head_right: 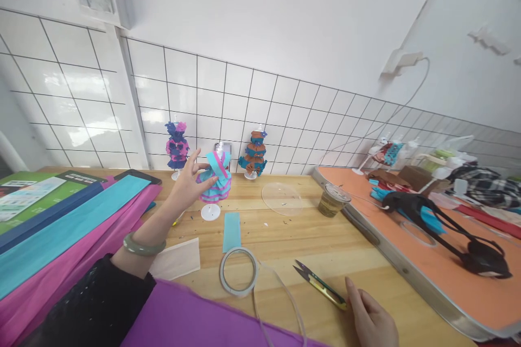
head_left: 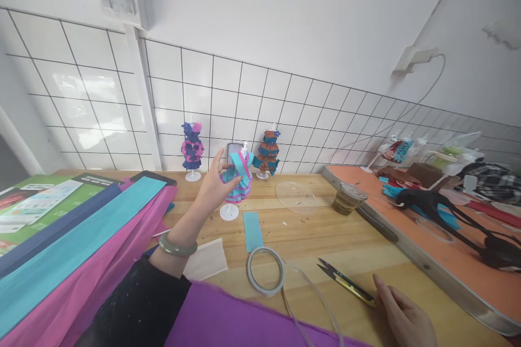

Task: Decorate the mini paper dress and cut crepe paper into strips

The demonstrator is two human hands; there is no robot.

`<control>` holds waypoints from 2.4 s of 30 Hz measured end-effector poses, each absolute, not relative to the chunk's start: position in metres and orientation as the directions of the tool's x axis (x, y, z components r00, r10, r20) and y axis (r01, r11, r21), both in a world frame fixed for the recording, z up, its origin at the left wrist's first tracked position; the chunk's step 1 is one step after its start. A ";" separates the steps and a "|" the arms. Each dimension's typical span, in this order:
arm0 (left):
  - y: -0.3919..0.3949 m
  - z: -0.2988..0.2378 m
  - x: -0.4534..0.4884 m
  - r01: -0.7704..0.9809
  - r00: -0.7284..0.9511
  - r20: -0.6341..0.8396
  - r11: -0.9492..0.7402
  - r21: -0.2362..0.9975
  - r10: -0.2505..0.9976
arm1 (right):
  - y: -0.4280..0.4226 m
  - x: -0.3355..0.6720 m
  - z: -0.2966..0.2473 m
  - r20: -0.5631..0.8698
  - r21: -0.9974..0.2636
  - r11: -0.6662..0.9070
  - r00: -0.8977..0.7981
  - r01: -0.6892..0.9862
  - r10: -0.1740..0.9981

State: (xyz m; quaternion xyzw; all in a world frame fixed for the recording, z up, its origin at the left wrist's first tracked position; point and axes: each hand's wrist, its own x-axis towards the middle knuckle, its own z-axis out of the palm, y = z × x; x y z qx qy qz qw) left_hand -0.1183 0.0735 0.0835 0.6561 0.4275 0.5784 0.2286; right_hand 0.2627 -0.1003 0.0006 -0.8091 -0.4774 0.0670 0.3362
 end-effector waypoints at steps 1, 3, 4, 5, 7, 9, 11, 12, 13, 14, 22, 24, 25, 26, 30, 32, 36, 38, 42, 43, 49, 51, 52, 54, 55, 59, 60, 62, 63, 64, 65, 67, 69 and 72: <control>0.073 0.084 -0.118 0.301 -0.034 0.565 -0.531 0.792 0.824 | -0.100 0.264 -0.001 0.205 -0.608 -0.321 0.534 0.726 0.820; 0.073 0.084 -0.116 0.313 -0.038 0.564 -0.526 0.791 0.825 | -0.099 0.266 -0.003 0.188 -0.607 -0.322 0.525 0.727 0.830; 0.073 0.084 -0.115 0.320 -0.042 0.560 -0.520 0.792 0.827 | -0.099 0.267 -0.003 0.183 -0.605 -0.321 0.519 0.729 0.835; 0.073 0.084 -0.114 0.326 -0.043 0.556 -0.514 0.793 0.830 | -0.099 0.267 -0.004 0.182 -0.602 -0.321 0.517 0.732 0.837; 0.072 0.085 -0.111 0.333 -0.046 0.551 -0.507 0.795 0.833 | -0.100 0.268 -0.006 0.174 -0.594 -0.322 0.509 0.737 0.843; 0.070 0.085 -0.108 0.330 -0.049 0.550 -0.506 0.797 0.834 | -0.099 0.269 -0.008 0.159 -0.591 -0.329 0.507 0.736 0.847; 0.067 0.087 -0.104 0.329 -0.061 0.543 -0.497 0.803 0.837 | -0.099 0.271 -0.010 0.134 -0.592 -0.338 0.504 0.731 0.854; 0.066 0.088 -0.103 0.334 -0.066 0.538 -0.490 0.805 0.840 | -0.099 0.272 -0.011 0.124 -0.594 -0.343 0.504 0.727 0.855; 0.064 0.089 -0.101 0.342 -0.067 0.534 -0.484 0.806 0.843 | -0.099 0.272 -0.012 0.119 -0.595 -0.349 0.509 0.724 0.852; 0.062 0.090 -0.099 0.353 -0.064 0.533 -0.481 0.803 0.844 | -0.099 0.271 -0.012 0.116 -0.597 -0.355 0.515 0.719 0.849; 0.053 0.098 -0.097 0.412 -0.058 0.569 -0.499 0.762 0.820 | -0.100 0.263 -0.008 0.117 -0.641 -0.348 0.535 0.684 0.837; 0.053 0.099 -0.100 0.398 -0.077 0.577 -0.506 0.765 0.813 | -0.100 0.263 -0.009 0.113 -0.649 -0.346 0.536 0.677 0.837; 0.053 0.100 -0.102 0.373 -0.086 0.581 -0.514 0.772 0.809 | -0.100 0.263 -0.009 0.111 -0.652 -0.346 0.536 0.674 0.837; 0.053 0.101 -0.103 0.331 -0.094 0.581 -0.525 0.784 0.809 | -0.100 0.263 -0.009 0.108 -0.655 -0.347 0.538 0.671 0.836; 0.051 0.106 -0.110 0.071 -0.074 0.537 -0.533 0.843 0.840 | -0.100 0.260 -0.006 0.108 -0.658 -0.348 0.541 0.668 0.834; 0.050 0.110 -0.112 -0.063 -0.019 0.501 -0.501 0.863 0.865 | -0.100 0.258 -0.004 0.120 -0.660 -0.338 0.539 0.671 0.834; 0.045 0.117 -0.115 -0.290 0.134 0.430 -0.379 0.879 0.893 | -0.102 0.259 -0.003 0.157 -0.676 -0.313 0.545 0.668 0.824; 0.040 0.121 -0.116 -0.358 0.205 0.408 -0.320 0.877 0.890 | -0.103 0.260 -0.001 0.160 -0.687 -0.315 0.559 0.655 0.813; 0.028 0.130 -0.116 -0.401 0.297 0.377 -0.244 0.883 0.877 | -0.101 0.244 0.014 0.142 -0.727 -0.268 0.520 0.632 0.842; 0.025 0.131 -0.116 -0.407 0.298 0.375 -0.239 0.882 0.878 | -0.100 0.234 0.022 0.148 -0.751 -0.201 0.458 0.628 0.876; 0.025 0.125 -0.106 -0.500 0.326 0.398 -0.201 0.843 0.857 | -0.091 0.144 0.069 0.045 -0.901 0.087 -0.109 0.425 0.993; 0.025 0.123 -0.103 -0.532 0.356 0.407 -0.175 0.828 0.841 | -0.087 0.115 0.078 0.017 -0.946 0.106 -0.278 0.306 0.960; 0.024 0.124 -0.102 -0.543 0.366 0.413 -0.169 0.822 0.834 | -0.085 0.103 0.080 0.029 -0.966 0.115 -0.348 0.231 0.937; 0.019 0.128 -0.101 -0.555 0.379 0.423 -0.164 0.816 0.823 | -0.079 0.083 0.079 0.020 -0.994 0.068 -0.485 0.082 0.874; 0.016 0.130 -0.101 -0.554 0.380 0.422 -0.163 0.816 0.823 | -0.076 0.075 0.076 0.015 -0.999 0.029 -0.535 0.017 0.845; 0.006 0.136 -0.102 -0.545 0.353 0.386 -0.148 0.825 0.852 | -0.067 0.055 0.063 0.039 -0.977 -0.103 -0.626 -0.189 0.779; 0.006 0.135 -0.102 -0.544 0.345 0.377 -0.144 0.827 0.860 | -0.066 0.052 0.060 0.043 -0.964 -0.135 -0.636 -0.229 0.770; 0.007 0.133 -0.102 -0.544 0.334 0.355 -0.129 0.829 0.873 | -0.065 0.048 0.060 0.051 -0.949 -0.167 -0.652 -0.269 0.756; 0.009 0.131 -0.102 -0.546 0.331 0.346 -0.121 0.829 0.878 | -0.065 0.047 0.062 0.061 -0.950 -0.156 -0.653 -0.269 0.755; 0.011 0.130 -0.102 -0.549 0.329 0.342 -0.116 0.828 0.880 | -0.065 0.046 0.066 0.073 -0.958 -0.128 -0.647 -0.258 0.759; 0.013 0.129 -0.103 -0.552 0.328 0.340 -0.113 0.826 0.881 | -0.065 0.046 0.071 0.080 -0.967 -0.094 -0.635 -0.235 0.768; 0.018 0.129 -0.105 -0.547 0.329 0.346 -0.121 0.828 0.878 | -0.062 0.047 0.080 0.074 -0.985 -0.035 -0.592 -0.170 0.802; 0.024 0.129 -0.108 -0.528 0.306 0.355 -0.154 0.836 0.883 | -0.057 0.049 0.086 0.062 -0.996 0.021 -0.522 -0.085 0.851; 0.033 0.130 -0.115 -0.487 0.161 0.357 -0.240 0.840 0.920 | -0.045 0.052 0.088 0.116 -0.989 0.144 -0.406 0.037 0.907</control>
